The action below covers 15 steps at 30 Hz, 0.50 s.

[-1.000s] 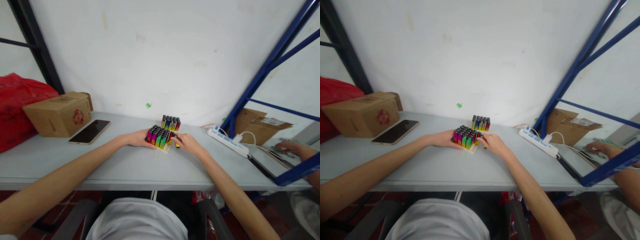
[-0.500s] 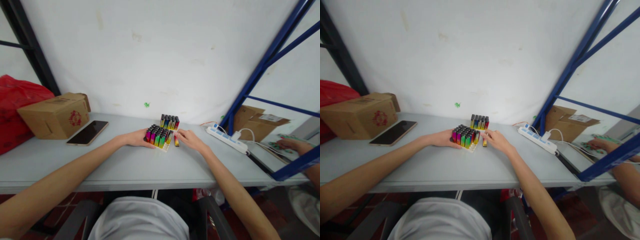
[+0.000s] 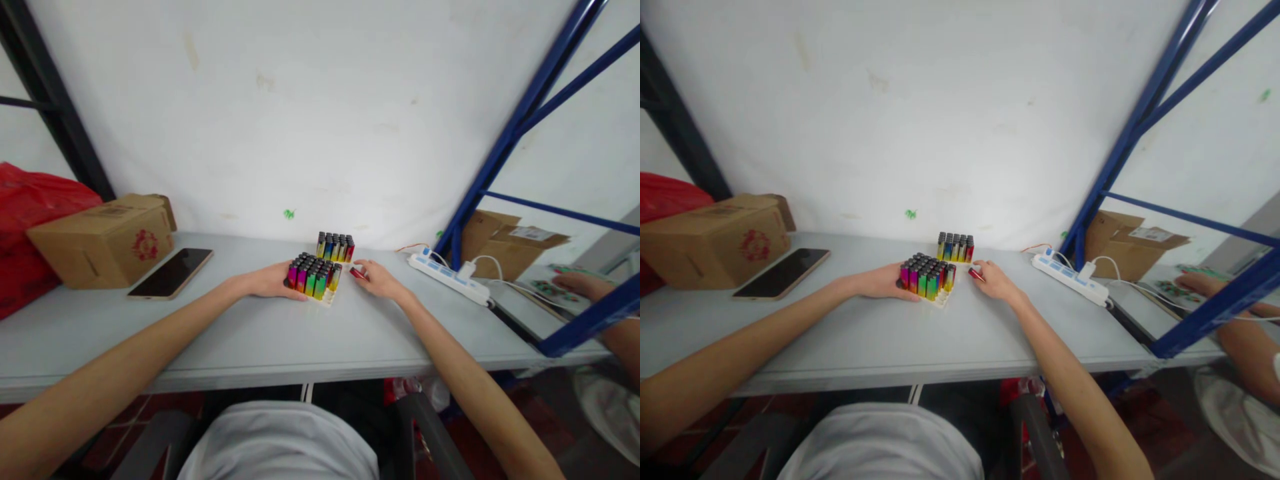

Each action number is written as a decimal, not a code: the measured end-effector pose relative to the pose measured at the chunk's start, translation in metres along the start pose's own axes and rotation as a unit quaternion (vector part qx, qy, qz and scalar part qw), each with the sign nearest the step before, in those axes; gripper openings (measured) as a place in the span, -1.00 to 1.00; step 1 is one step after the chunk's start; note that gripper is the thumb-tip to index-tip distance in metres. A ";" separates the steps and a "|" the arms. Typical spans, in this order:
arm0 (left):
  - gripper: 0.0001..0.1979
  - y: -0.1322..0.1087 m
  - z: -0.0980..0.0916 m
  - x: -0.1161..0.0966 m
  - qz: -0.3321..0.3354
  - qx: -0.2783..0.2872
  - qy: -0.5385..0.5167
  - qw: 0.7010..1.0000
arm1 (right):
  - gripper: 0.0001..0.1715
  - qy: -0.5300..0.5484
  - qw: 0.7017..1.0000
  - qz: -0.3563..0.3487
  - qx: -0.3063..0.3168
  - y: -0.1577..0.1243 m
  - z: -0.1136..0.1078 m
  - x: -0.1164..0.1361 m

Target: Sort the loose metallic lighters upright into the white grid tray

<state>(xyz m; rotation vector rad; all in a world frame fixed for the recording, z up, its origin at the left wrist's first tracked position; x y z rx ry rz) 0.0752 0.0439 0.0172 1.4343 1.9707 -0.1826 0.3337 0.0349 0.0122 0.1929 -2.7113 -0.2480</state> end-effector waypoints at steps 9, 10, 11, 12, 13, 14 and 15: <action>-0.26 0.000 -0.001 -0.001 0.001 0.000 -0.011 1.000 | -0.58 0.402 0.906 0.073 0.110 -0.009 0.004 0.022; -0.25 0.000 -0.001 -0.001 0.005 -0.002 -0.006 1.000 | -0.53 0.432 0.889 0.089 0.121 -0.010 0.006 0.026; -0.24 0.000 -0.001 0.000 0.008 -0.003 -0.002 1.000 | -0.48 0.454 0.875 0.107 0.130 -0.011 0.008 0.030; -0.24 0.000 -0.001 0.001 0.009 -0.003 0.002 1.000 | -0.43 0.469 0.863 0.123 0.139 -0.012 0.011 0.033; -0.24 0.000 -0.001 0.003 0.008 -0.003 0.005 1.000 | -0.37 0.479 0.854 0.137 0.148 -0.013 0.014 0.036; -0.25 0.000 -0.001 0.004 0.006 -0.003 0.008 1.000 | -0.31 0.485 0.848 0.148 0.154 -0.013 0.016 0.038; -0.26 0.001 -0.001 0.005 0.006 -0.003 0.008 1.000 | -0.27 0.488 0.845 0.156 0.153 -0.013 0.018 0.039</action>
Point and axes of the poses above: each hand's wrist, its own y-axis towards the middle knuckle, its own z-axis out of the palm, x = y × z, the point moved 7 cm from there along y, towards the middle knuckle, and after that the axes turned 10 degrees about z, right-handed, at the moved point
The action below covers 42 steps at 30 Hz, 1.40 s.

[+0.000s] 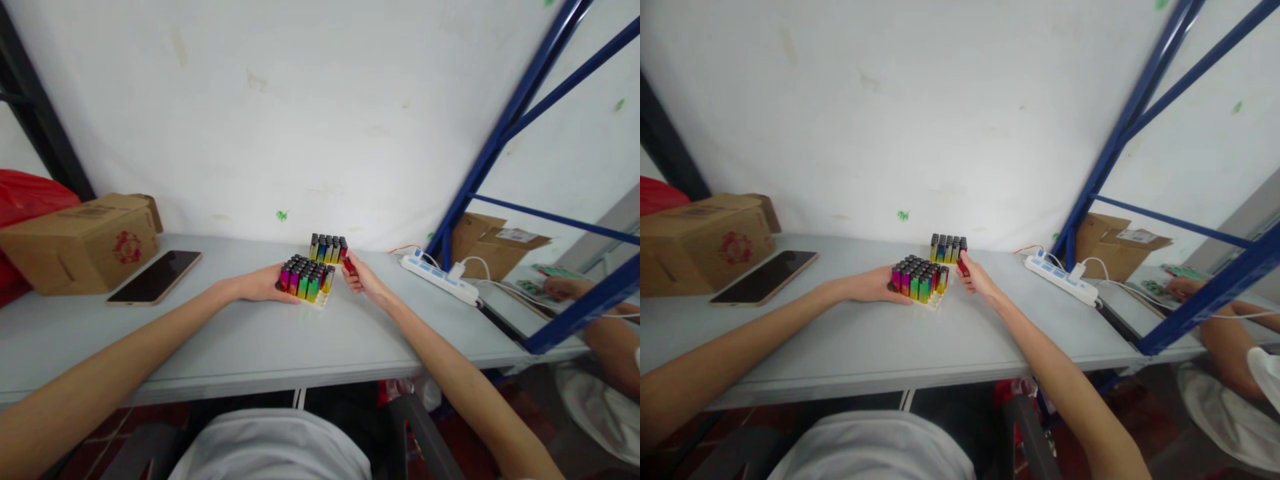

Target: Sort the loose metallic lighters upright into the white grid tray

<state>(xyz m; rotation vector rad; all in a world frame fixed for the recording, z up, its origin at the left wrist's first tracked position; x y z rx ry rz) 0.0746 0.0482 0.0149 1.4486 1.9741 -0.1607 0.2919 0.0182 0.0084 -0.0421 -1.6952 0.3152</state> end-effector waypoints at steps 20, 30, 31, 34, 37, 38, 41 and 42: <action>-0.24 0.000 0.001 -0.007 0.001 0.002 -0.026 1.000 | -0.26 -0.009 0.995 -0.091 -0.048 0.004 -0.003 0.002; -0.28 0.001 0.001 -0.011 0.005 0.001 -0.032 0.999 | -0.45 -0.251 0.925 -0.260 -0.112 -0.033 -0.001 0.039; -0.30 0.001 0.001 -0.010 0.009 0.002 -0.030 1.000 | -0.46 -0.267 0.919 -0.266 -0.112 -0.035 0.001 0.040; -0.32 0.001 0.002 -0.008 0.018 0.007 -0.029 0.999 | -0.49 -0.304 0.906 -0.273 -0.107 -0.036 0.011 0.037; -0.30 0.001 0.002 -0.005 0.017 0.009 -0.032 0.999 | -0.55 -0.309 0.905 -0.266 -0.118 -0.034 0.015 0.032; -0.30 0.001 0.003 -0.005 0.017 0.009 -0.035 0.999 | -0.56 -0.310 0.904 -0.265 -0.128 -0.034 0.014 0.031; -0.30 0.001 0.002 -0.007 0.015 0.005 -0.040 0.999 | -0.58 -0.329 0.897 -0.260 -0.143 -0.032 0.014 0.029; -0.29 0.001 0.002 -0.008 0.014 0.006 -0.042 0.999 | -0.58 -0.339 0.895 -0.257 -0.135 -0.031 0.015 0.028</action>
Point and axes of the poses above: each hand's wrist, its own y-axis towards the middle knuckle, its own z-axis out of the palm, x = y × z, the point moved 7 cm from there along y, towards the middle knuckle, and after that the axes turned 10 degrees about z, right-handed, at the moved point
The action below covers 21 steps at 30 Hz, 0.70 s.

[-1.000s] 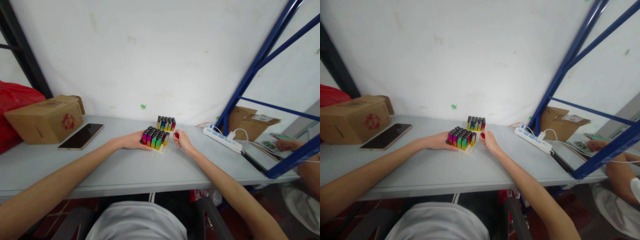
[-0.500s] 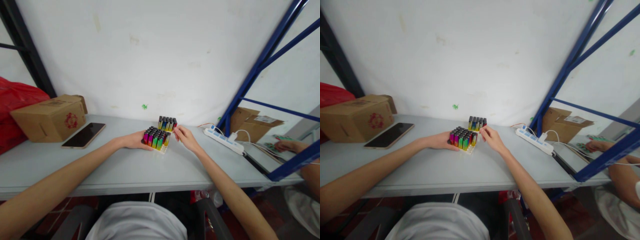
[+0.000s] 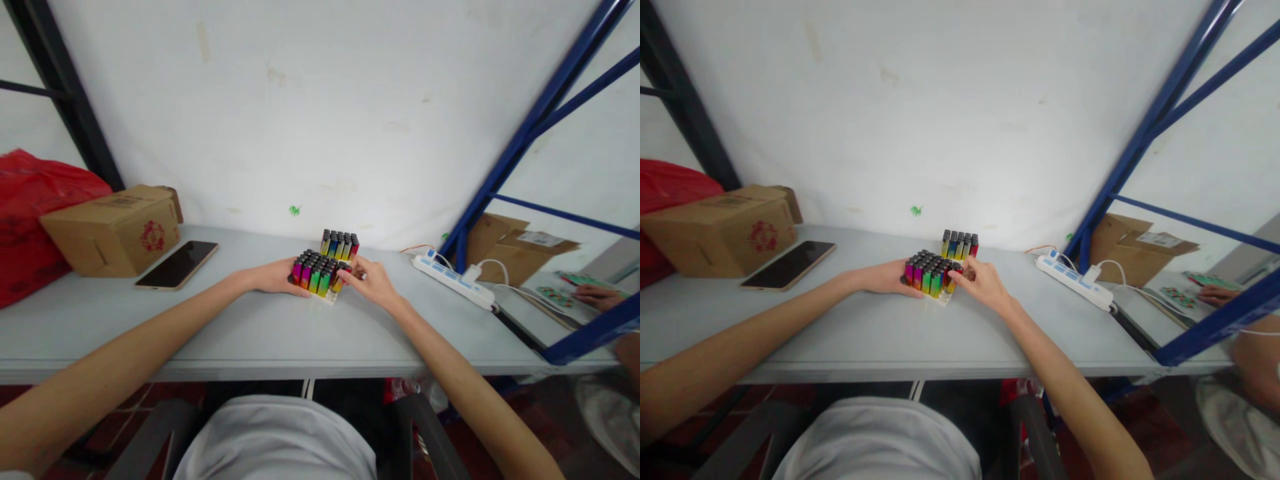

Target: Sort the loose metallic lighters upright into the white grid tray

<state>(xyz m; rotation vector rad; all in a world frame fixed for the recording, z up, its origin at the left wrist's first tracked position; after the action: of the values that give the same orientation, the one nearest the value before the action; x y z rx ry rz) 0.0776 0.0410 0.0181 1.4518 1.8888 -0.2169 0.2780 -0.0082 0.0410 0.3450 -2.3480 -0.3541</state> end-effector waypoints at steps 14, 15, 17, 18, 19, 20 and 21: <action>-0.26 -0.001 -0.003 -0.003 -0.009 -0.013 0.027 1.000 | -0.46 -0.084 0.990 -0.018 0.108 0.005 0.021 -0.007; -0.26 -0.001 -0.003 -0.004 -0.009 -0.011 0.029 0.999 | -0.43 -0.086 0.988 -0.020 0.125 0.004 0.022 -0.008; -0.28 -0.002 -0.003 -0.005 -0.004 -0.012 0.033 0.999 | -0.38 -0.082 0.986 -0.017 0.142 0.001 0.022 -0.009; -0.28 -0.002 -0.004 -0.004 -0.001 -0.018 0.036 0.999 | -0.37 -0.083 0.986 -0.015 0.142 0.000 0.021 -0.009; -0.27 -0.003 -0.004 -0.004 -0.001 -0.027 0.040 0.999 | -0.36 -0.087 0.986 -0.015 0.141 0.000 0.020 -0.009; -0.25 -0.004 -0.005 -0.002 -0.001 -0.038 0.049 0.998 | -0.35 -0.093 0.985 -0.017 0.143 -0.001 0.020 -0.009; -0.24 -0.004 -0.005 -0.001 -0.002 -0.048 0.063 0.997 | -0.35 -0.101 0.984 -0.022 0.148 -0.002 0.020 -0.008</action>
<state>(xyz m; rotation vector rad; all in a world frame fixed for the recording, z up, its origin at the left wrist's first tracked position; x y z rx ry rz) 0.0721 0.0420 0.0213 1.4244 1.9754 -0.0356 0.2698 -0.0038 0.0213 0.5241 -2.6007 -0.0605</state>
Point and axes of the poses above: each hand's wrist, its own y-axis towards the middle knuckle, its own z-axis out of the palm, x = y × z, the point moved 7 cm from there along y, towards the middle knuckle, and after that the axes turned 10 degrees about z, right-handed, at the moved point
